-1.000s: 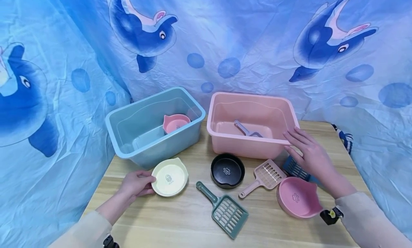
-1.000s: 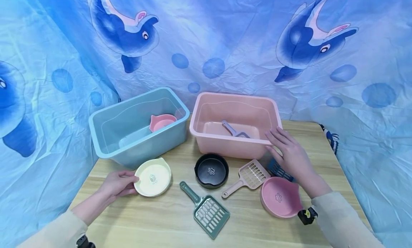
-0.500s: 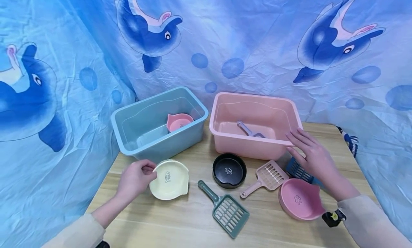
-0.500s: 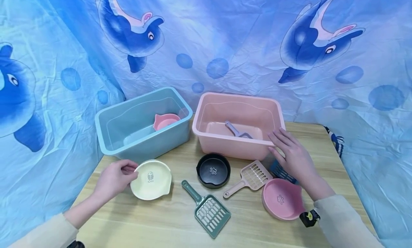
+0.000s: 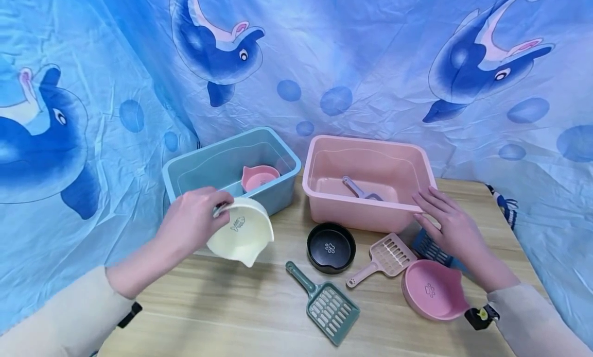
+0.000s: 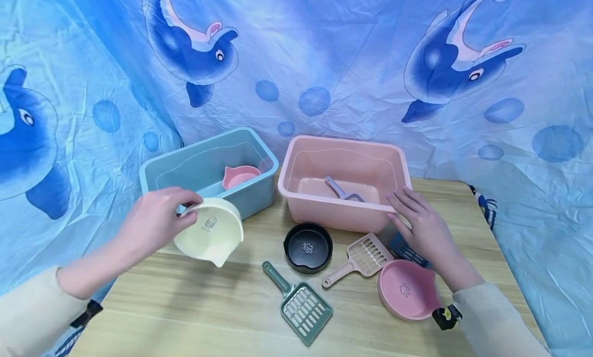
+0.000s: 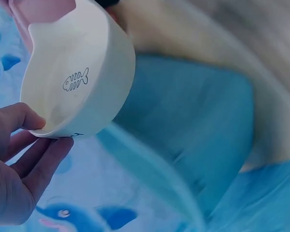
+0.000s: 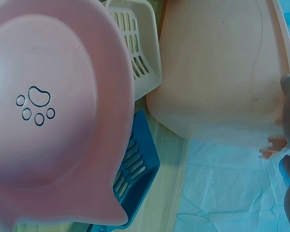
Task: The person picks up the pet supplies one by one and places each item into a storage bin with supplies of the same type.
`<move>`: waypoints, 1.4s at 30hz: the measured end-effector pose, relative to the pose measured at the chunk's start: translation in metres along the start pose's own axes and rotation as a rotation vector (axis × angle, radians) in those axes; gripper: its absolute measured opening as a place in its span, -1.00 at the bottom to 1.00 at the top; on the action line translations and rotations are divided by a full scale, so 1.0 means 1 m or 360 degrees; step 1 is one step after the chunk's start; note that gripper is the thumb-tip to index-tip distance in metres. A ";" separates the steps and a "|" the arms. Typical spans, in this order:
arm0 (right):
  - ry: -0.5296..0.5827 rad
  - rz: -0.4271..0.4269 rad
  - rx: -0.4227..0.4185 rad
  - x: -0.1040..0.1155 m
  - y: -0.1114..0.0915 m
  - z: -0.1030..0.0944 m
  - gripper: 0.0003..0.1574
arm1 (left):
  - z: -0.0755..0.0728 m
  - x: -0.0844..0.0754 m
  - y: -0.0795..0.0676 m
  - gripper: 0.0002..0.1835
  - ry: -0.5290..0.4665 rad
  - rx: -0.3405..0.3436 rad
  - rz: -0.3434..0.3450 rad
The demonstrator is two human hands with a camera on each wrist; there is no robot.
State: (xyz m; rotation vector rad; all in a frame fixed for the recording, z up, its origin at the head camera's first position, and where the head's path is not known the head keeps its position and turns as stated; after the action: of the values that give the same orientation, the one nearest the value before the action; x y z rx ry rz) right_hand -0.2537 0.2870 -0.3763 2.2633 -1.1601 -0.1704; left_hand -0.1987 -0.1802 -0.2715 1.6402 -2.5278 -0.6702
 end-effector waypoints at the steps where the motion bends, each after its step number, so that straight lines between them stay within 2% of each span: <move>1: -0.0005 -0.0003 -0.0006 0.000 0.000 0.000 -0.34 | -0.005 -0.002 0.006 -0.81 0.0014 0.0005 0.0024; 7: 0.0003 -0.0048 -0.0063 0.001 0.000 -0.001 -0.33 | -0.034 0.000 0.040 -0.83 0.0105 -0.0003 0.0101; 12: 0.0005 -0.0071 -0.0101 0.005 0.001 -0.001 -0.16 | -0.051 0.017 0.068 -0.86 0.0183 0.0031 0.0076; 16: -0.0010 -0.0057 -0.0112 0.005 0.000 0.001 -0.11 | -0.057 0.037 0.088 -0.85 0.0251 0.0052 0.0060; 20: -0.0025 -0.0050 -0.0138 0.005 -0.001 0.000 -0.12 | -0.053 0.057 0.103 -0.82 0.0298 0.0077 0.0055; 24: -0.0029 -0.0042 -0.0142 0.004 -0.001 -0.001 -0.13 | -0.035 0.085 0.114 -0.80 0.0325 0.0202 -0.0007; 30: -0.0022 -0.0043 -0.0132 0.003 0.000 -0.001 -0.14 | 0.008 0.125 0.122 -0.85 0.0361 0.0468 -0.0083; 37: -0.0023 -0.0049 -0.0128 0.002 0.001 0.000 -0.16 | 0.061 0.155 0.120 -0.88 0.0279 0.0759 -0.0128; 42: -0.0003 -0.0052 -0.0139 0.003 0.002 -0.001 -0.17 | 0.091 0.169 0.115 -0.88 0.0164 0.0951 -0.0172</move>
State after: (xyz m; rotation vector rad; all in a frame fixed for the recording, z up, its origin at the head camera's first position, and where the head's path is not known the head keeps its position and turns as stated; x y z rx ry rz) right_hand -0.2532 0.2843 -0.3743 2.2068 -1.0960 -0.2316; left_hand -0.3958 -0.2605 -0.3406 1.9103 -2.7353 0.1992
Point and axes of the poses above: each hand's wrist, its own y-axis towards the middle knuckle, its own z-axis out of the palm, x = y × z, the point moved 10 cm from there along y, towards the middle knuckle, and after that the axes turned 2 degrees about x, right-handed, at the moved point
